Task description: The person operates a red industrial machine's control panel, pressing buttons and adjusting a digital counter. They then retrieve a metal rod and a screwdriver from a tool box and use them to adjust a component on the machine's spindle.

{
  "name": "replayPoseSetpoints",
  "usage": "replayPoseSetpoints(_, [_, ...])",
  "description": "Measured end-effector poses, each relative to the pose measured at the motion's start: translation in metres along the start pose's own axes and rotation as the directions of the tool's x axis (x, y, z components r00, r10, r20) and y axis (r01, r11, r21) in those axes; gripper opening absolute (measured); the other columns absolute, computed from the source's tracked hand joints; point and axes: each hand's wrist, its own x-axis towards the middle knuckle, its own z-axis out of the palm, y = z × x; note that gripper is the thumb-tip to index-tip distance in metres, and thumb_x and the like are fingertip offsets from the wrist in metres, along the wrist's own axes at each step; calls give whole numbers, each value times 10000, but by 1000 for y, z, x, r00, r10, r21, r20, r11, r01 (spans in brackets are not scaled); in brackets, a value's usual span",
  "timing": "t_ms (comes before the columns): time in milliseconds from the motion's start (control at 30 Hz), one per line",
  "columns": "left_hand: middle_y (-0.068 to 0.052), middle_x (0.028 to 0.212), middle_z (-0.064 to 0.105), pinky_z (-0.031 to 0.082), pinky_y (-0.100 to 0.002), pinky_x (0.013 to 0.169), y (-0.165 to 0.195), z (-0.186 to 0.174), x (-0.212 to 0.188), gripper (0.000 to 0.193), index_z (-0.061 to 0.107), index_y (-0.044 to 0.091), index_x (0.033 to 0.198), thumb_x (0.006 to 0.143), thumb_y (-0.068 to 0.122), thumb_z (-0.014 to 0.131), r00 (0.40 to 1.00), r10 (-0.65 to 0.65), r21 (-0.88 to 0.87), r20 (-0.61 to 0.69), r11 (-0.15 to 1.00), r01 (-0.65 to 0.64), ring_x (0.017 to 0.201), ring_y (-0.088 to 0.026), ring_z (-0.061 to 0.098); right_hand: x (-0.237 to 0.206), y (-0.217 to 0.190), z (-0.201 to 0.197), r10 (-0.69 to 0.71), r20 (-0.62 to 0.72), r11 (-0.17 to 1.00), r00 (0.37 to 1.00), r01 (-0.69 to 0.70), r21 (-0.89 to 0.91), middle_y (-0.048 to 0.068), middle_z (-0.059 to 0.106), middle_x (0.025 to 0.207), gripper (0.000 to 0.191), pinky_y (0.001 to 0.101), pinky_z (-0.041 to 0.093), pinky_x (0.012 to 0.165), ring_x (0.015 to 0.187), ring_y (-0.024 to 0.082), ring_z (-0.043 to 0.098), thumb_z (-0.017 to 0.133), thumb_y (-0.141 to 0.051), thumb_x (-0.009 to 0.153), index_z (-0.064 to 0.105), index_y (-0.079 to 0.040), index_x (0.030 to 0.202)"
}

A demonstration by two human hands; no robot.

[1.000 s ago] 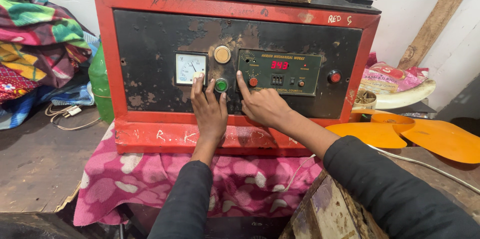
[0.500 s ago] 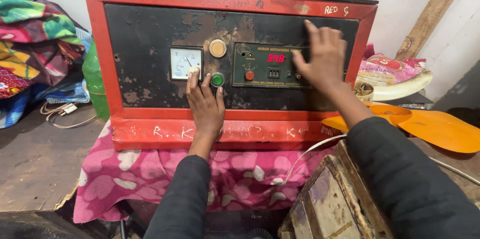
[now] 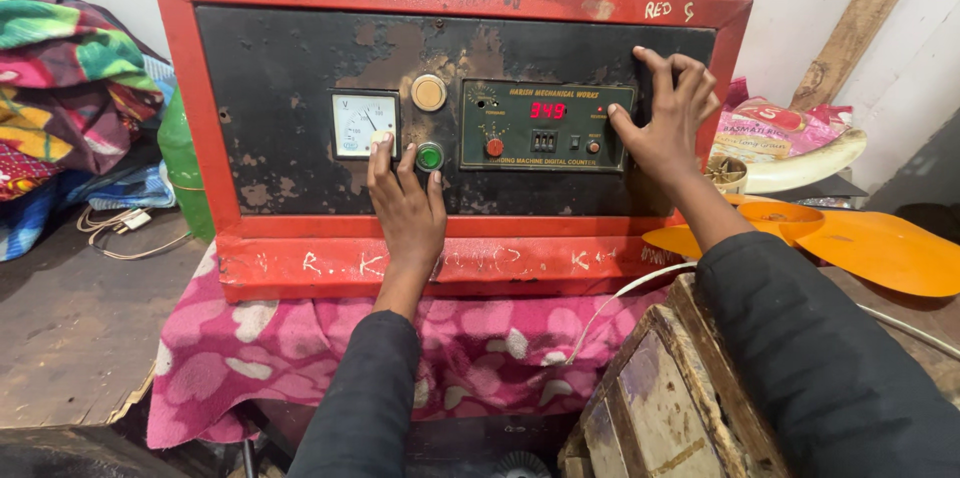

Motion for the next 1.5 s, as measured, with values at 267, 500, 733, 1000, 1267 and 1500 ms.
replayPoseSetpoints(267, [-178,1597,292,298,-519,1239,0,0,0,504,507,190,1526,1034,176,613,999,36,33,11,999,-36,1513,-392,255,27,-83,-12,-383,170,922,908,365,129,125,678,1182,553,448,462,977,1144,320,619,713,-254,977,507,-156,1481])
replayPoseSetpoints(500, [-181,1602,292,307,-522,1231,3,-2,1,530,534,225,1534,1015,167,622,999,35,42,23,998,-36,1505,-399,260,38,-196,-4,-184,686,980,703,82,179,149,732,762,908,485,538,682,768,351,698,765,-402,807,324,-168,1565])
replayPoseSetpoints(733, [-189,1601,298,308,-526,1229,5,-2,1,524,535,232,1536,1023,173,627,999,33,37,16,999,-34,1504,-401,258,39,-189,-10,-119,772,976,625,-67,205,139,747,716,928,413,561,736,713,311,743,726,-389,805,292,-196,1603])
replayPoseSetpoints(1000, [-179,1602,300,312,-521,1227,6,-1,1,544,534,235,1538,1007,164,632,999,29,54,20,998,-30,1508,-397,266,30,-191,-5,-188,657,981,730,107,162,206,714,786,855,530,539,733,807,423,697,754,-385,823,371,-286,1581])
replayPoseSetpoints(1267, [-200,1594,297,306,-520,1230,9,-2,0,555,521,221,1537,998,144,629,999,27,59,29,998,-29,1507,-404,263,25,-197,-2,-202,629,976,751,210,63,214,714,819,842,551,554,662,759,427,700,743,-279,807,377,-305,1565])
replayPoseSetpoints(1500, [-203,1610,286,295,-526,1235,10,-3,1,550,515,202,1547,1010,143,616,999,27,68,31,997,-29,1517,-416,258,21,-194,15,-331,472,939,817,336,76,194,708,770,839,540,540,589,732,405,696,680,-63,718,462,-198,1517])
